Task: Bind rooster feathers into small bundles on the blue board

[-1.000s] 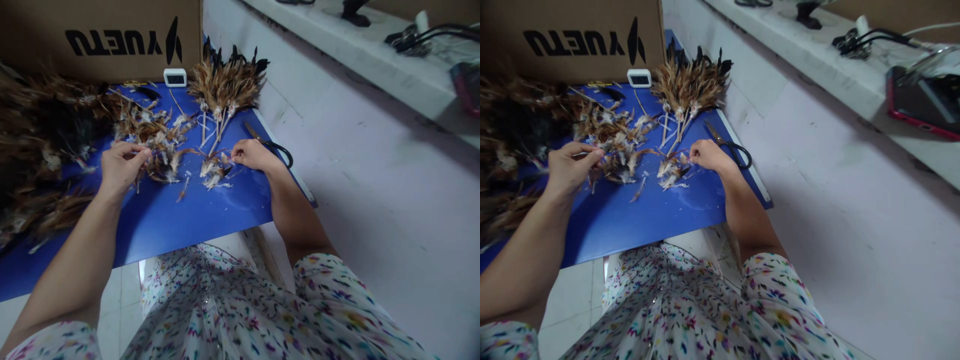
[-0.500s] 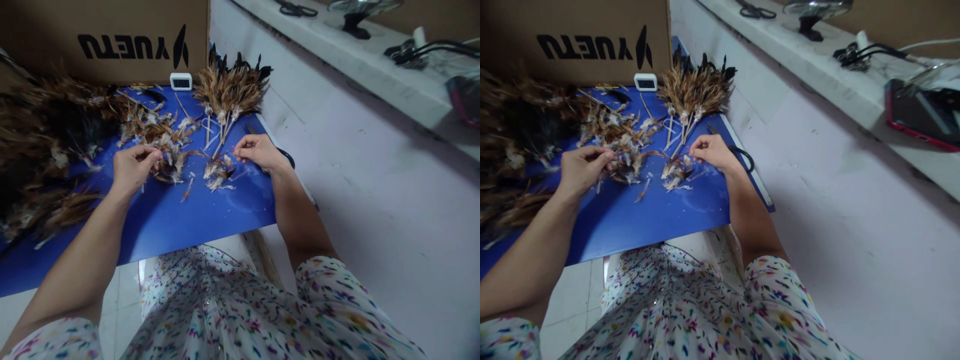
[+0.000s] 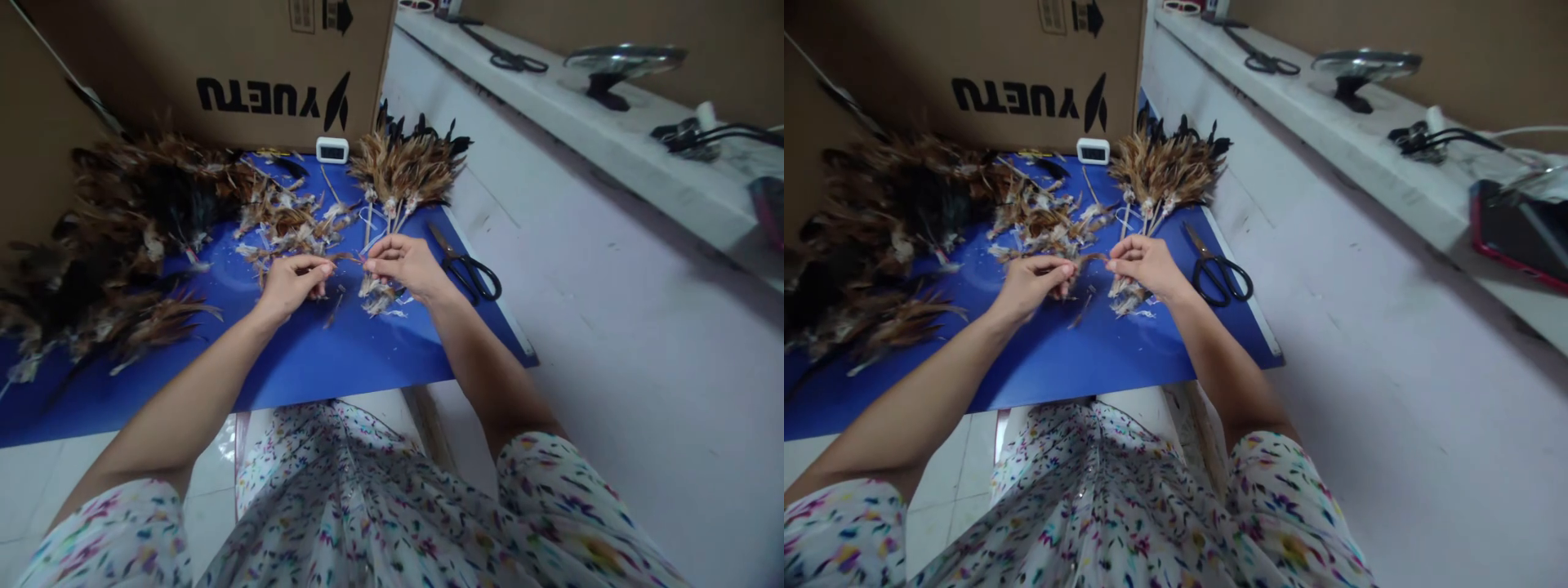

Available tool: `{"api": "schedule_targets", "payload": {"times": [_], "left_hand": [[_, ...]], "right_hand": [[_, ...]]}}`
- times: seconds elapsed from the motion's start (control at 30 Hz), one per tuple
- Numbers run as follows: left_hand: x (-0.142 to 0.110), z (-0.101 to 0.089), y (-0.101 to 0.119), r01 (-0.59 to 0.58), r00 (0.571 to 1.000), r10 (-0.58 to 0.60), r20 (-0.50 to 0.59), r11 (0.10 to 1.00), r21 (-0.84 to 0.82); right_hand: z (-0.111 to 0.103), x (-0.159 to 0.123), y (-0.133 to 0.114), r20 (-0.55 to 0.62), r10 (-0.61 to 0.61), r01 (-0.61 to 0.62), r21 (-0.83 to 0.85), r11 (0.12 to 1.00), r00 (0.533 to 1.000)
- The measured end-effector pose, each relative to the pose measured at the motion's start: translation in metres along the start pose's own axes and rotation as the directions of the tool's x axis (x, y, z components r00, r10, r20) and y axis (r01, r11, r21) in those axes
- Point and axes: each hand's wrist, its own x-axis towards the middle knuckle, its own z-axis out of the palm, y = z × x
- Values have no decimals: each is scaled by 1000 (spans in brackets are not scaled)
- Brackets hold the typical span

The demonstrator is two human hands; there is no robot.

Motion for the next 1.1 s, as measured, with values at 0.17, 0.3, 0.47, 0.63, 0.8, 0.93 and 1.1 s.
{"api": "schedule_targets", "payload": {"times": [0.17,0.3,0.47,0.63,0.8,0.93,1.1], "left_hand": [[-4,1,0,-85,988,95,121,992,-88],[-3,-1,-2,-148,973,146,178,989,-6],[3,-5,-9,-259,965,247,85,947,191],[7,-8,-10,-291,956,282,75,898,330],[9,-9,-10,-310,949,305,75,872,380],[10,-12,-10,-283,957,285,49,883,375],[13,-14,-13,-248,966,256,21,906,344]], "right_hand": [[24,4,-5,62,-69,74,-75,994,996],[36,9,-3,83,-108,120,-146,982,991],[42,11,2,75,-120,132,-196,972,990],[42,12,11,55,-168,175,-182,968,984],[39,16,17,17,-226,225,-211,951,974],[36,18,20,-24,-265,254,-216,943,964],[35,20,20,-60,-300,281,-217,935,952]]}}
